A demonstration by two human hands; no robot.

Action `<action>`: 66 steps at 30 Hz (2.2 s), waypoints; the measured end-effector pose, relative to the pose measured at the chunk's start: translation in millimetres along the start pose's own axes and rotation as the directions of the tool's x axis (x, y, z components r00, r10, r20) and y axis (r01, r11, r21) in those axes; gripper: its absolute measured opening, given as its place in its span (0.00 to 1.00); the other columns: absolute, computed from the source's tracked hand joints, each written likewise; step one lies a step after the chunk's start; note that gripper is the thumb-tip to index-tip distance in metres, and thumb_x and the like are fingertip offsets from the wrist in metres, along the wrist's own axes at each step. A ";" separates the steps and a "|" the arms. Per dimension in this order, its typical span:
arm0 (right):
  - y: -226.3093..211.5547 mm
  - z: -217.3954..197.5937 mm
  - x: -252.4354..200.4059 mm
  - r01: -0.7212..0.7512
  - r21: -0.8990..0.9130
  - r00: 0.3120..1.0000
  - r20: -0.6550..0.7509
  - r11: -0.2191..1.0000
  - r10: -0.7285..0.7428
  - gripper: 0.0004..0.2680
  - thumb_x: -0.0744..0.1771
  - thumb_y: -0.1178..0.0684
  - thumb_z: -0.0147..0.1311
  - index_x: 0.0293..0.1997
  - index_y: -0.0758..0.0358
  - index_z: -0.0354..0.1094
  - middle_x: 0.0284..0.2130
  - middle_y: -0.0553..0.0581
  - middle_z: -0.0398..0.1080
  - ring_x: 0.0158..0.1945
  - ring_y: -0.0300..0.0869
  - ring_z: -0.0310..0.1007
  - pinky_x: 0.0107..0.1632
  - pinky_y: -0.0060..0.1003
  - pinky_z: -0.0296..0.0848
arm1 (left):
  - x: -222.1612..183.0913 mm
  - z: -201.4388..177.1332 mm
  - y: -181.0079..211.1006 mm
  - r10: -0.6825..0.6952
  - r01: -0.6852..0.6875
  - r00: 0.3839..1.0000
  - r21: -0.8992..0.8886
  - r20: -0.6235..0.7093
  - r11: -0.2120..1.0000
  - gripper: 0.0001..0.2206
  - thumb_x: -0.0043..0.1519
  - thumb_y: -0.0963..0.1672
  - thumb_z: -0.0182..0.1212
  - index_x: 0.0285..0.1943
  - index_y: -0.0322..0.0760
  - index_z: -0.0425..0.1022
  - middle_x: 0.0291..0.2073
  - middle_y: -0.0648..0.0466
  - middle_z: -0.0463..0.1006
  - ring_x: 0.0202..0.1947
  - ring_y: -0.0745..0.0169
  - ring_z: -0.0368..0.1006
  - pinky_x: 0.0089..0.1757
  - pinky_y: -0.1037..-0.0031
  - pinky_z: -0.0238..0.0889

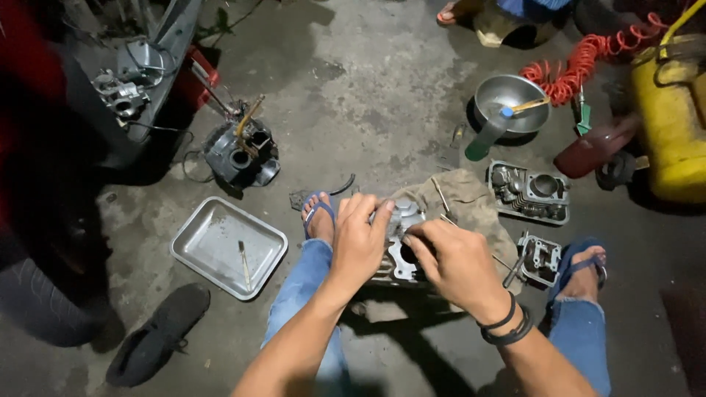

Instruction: Cleaning and inspecting a motorcycle engine cylinder head using a small metal pick to clear debris from the fins.

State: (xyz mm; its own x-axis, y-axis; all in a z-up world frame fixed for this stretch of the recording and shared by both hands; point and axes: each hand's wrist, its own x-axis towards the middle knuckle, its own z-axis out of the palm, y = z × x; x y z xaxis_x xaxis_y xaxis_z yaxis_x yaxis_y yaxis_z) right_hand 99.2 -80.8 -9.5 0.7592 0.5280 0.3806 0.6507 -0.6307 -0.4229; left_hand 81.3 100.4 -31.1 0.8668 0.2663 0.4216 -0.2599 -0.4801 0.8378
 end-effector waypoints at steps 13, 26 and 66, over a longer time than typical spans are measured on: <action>2.2 5.0 -3.7 0.022 -0.098 1.000 -0.001 0.995 -0.023 0.04 0.68 0.47 0.55 0.40 0.49 0.73 0.25 0.49 0.73 0.32 0.47 0.79 0.34 0.40 0.76 | -3.6 2.8 1.9 -0.027 0.027 1.000 -0.007 0.009 1.000 0.16 0.70 0.48 0.57 0.29 0.38 0.67 0.23 0.51 0.63 0.34 0.47 0.69 0.45 0.64 0.63; 6.5 -1.8 1.2 0.015 -0.161 1.000 0.027 0.987 -0.011 0.05 0.68 0.46 0.54 0.42 0.50 0.74 0.26 0.51 0.74 0.34 0.48 0.80 0.36 0.43 0.76 | -3.3 3.1 3.7 -0.017 0.017 1.000 0.003 -0.002 1.000 0.14 0.68 0.47 0.59 0.30 0.40 0.69 0.24 0.50 0.65 0.35 0.42 0.70 0.44 0.62 0.64; -0.9 -8.6 4.0 -0.090 -0.203 0.995 0.034 0.975 0.099 0.06 0.68 0.41 0.52 0.40 0.44 0.73 0.28 0.47 0.77 0.35 0.47 0.81 0.38 0.42 0.77 | 0.2 -8.7 -3.8 -0.145 0.175 0.980 -0.248 0.133 0.953 0.33 0.71 0.57 0.22 0.42 0.42 0.79 0.37 0.41 0.75 0.48 0.35 0.70 0.57 0.56 0.60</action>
State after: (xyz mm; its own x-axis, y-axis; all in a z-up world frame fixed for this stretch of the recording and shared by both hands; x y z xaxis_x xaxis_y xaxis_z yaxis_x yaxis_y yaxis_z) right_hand 101.5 -83.1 -0.5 0.8199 0.4821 0.3086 0.5627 -0.7778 -0.2801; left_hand 78.8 109.5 -31.2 0.9441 0.2201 0.2456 -0.2018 -0.2035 0.9581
